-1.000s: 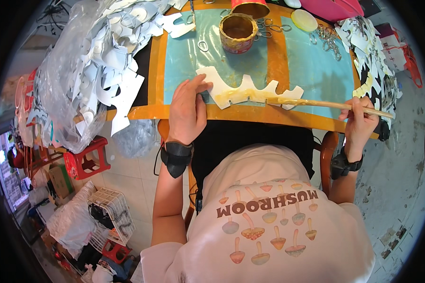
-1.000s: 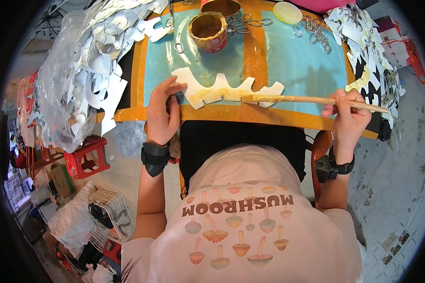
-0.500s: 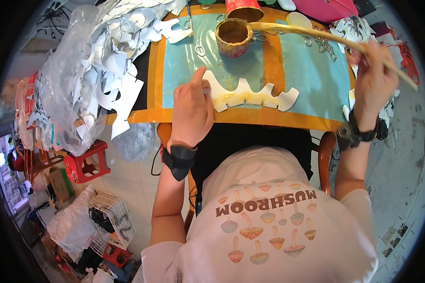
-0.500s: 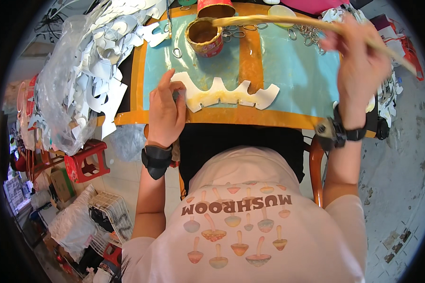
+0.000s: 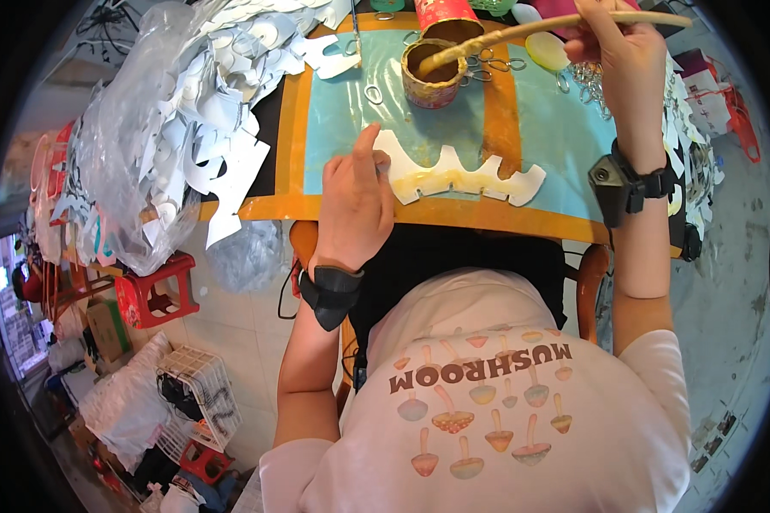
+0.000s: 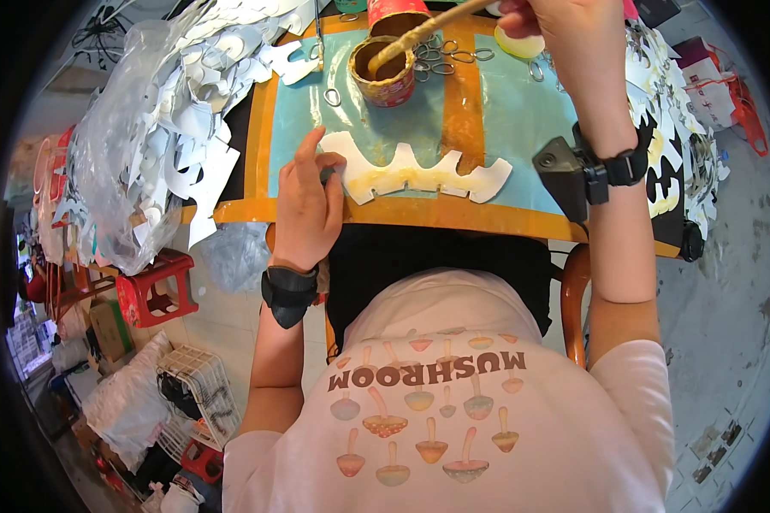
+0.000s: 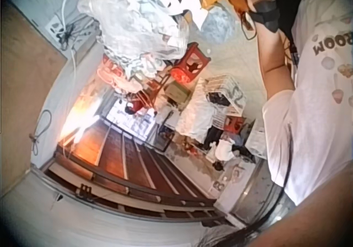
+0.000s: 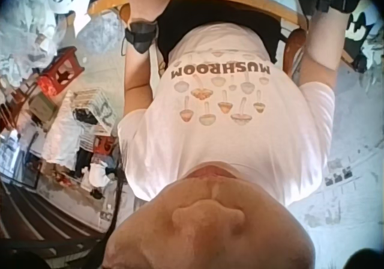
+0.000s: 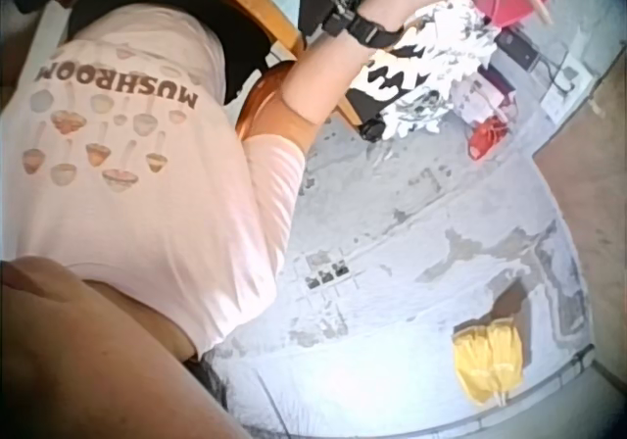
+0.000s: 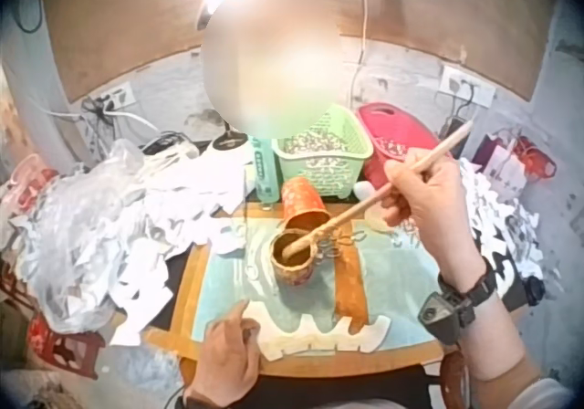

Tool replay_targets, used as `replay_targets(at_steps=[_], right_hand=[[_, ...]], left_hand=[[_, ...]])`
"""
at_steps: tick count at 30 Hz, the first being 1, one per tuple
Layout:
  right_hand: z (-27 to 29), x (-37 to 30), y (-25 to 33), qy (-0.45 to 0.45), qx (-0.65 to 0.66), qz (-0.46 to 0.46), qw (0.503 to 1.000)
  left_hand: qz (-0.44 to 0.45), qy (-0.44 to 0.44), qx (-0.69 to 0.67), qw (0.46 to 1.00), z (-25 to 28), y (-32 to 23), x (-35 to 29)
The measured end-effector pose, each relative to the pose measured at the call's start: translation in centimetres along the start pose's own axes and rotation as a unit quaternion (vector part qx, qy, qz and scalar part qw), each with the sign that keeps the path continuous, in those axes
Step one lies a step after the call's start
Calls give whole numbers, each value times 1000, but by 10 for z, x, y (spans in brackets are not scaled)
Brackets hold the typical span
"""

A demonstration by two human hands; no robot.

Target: Applying glue to shoe components with a brush at a workbench.

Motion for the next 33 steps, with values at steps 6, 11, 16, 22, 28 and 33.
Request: replay_targets(at_steps=[6, 11, 16, 22, 28, 33], right_hand=[[58, -10, -51, -60, 24, -99, 993], [69, -19, -49, -60, 135, -194, 970], [71, -14, -46, -213, 487, -265, 804], [99, -52, -23, -100, 657, -156, 731], [144, -137, -19, -126, 320, -129, 930], [134, -167, -6, -36, 144, -135, 980]], left_hand=[[-16, -22, 7, 1000, 0, -2, 1], [-16, -13, 7, 1000, 1, -3, 0], [11, -14, -26, 999, -1, -1, -3], [61, -5, -71, 996, 0, -4, -4], [33, 6, -50, 998, -3, -15, -9], [-12, 31, -28, 999, -13, -35, -8]])
Point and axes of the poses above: each hand's wrist, its own x-axis towards the middle knuckle, its own z-axis out of the back of the hand, y = z × x, the point moved 1 cm from there along x, towards the middle knuckle, and after that the axes turned 15 degrees about z, right-handed, at the moved point
